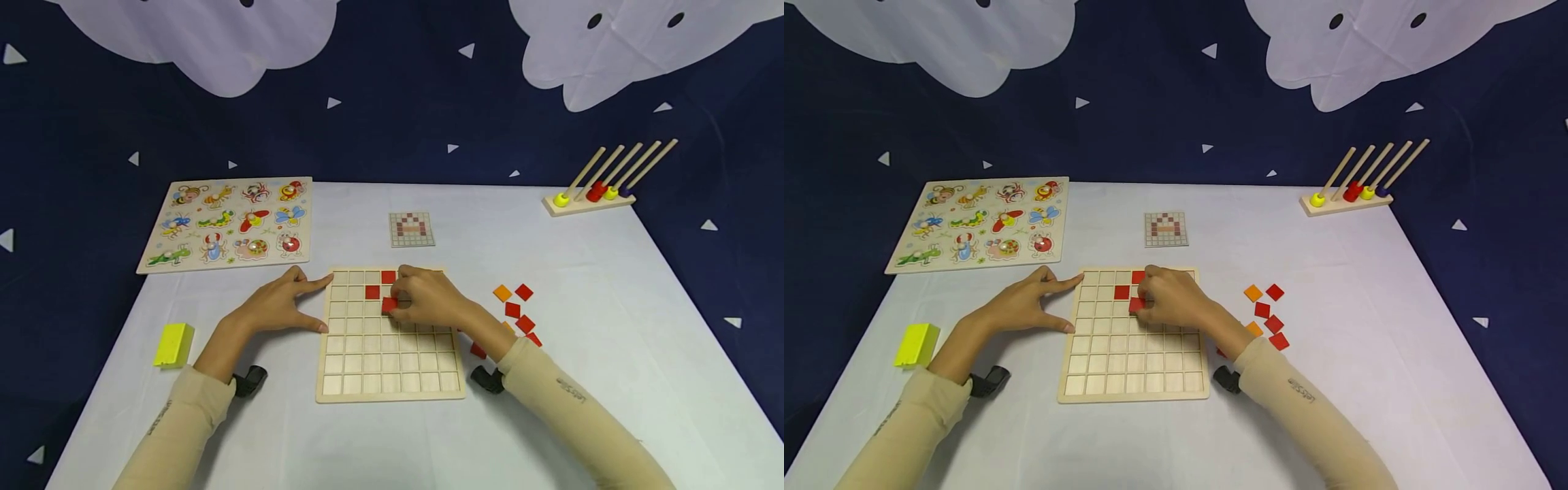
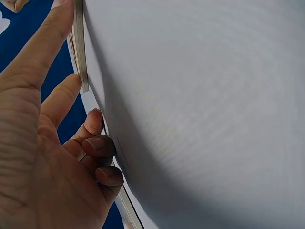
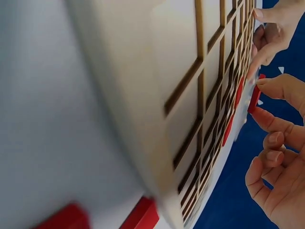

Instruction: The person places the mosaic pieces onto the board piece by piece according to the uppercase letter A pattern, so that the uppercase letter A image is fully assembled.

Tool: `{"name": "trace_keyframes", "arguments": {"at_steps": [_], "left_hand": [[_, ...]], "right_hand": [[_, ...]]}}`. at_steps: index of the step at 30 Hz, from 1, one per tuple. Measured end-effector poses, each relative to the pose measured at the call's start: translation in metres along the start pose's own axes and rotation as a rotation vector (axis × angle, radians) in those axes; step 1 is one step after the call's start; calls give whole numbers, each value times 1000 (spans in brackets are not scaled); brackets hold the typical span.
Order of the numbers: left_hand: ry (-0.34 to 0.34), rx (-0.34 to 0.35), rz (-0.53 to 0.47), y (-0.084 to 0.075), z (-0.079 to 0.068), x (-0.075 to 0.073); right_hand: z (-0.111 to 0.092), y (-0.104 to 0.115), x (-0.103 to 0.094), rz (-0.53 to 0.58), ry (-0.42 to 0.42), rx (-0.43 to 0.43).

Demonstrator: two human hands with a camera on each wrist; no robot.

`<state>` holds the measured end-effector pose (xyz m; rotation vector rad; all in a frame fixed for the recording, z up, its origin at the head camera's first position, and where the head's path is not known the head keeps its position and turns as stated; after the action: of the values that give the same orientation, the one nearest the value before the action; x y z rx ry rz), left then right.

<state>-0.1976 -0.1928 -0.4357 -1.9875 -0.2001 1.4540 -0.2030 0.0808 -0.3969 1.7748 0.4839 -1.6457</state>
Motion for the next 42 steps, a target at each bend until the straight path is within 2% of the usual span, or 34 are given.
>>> {"name": "trace_keyframes", "arguments": {"at_steps": [8, 14, 24, 33, 42], "left_hand": [[7, -1, 2, 0, 0, 0], [11, -3, -2, 0, 0, -1], [22, -14, -7, -1, 0, -1], [19, -13, -3, -2, 0, -1], [14, -4, 7, -3, 0, -2]], "right_hand": [[12, 12, 0, -11, -6, -43], [23, 20, 2, 4, 28, -61], [39, 35, 11, -50, 78, -96], [44, 39, 15, -101, 85, -104], [45, 41, 16, -87, 92, -88]]}}
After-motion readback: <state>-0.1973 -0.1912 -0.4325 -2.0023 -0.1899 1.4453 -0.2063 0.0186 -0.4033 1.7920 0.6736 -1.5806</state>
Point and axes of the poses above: each hand's wrist, its own z-axis towards the middle knuckle, its own x-axis out of the palm, y = z × x, the point moved 3 cm from there along z, towards the middle knuckle, and after that the axes turned 7 degrees about -z, right-handed, at the moved point
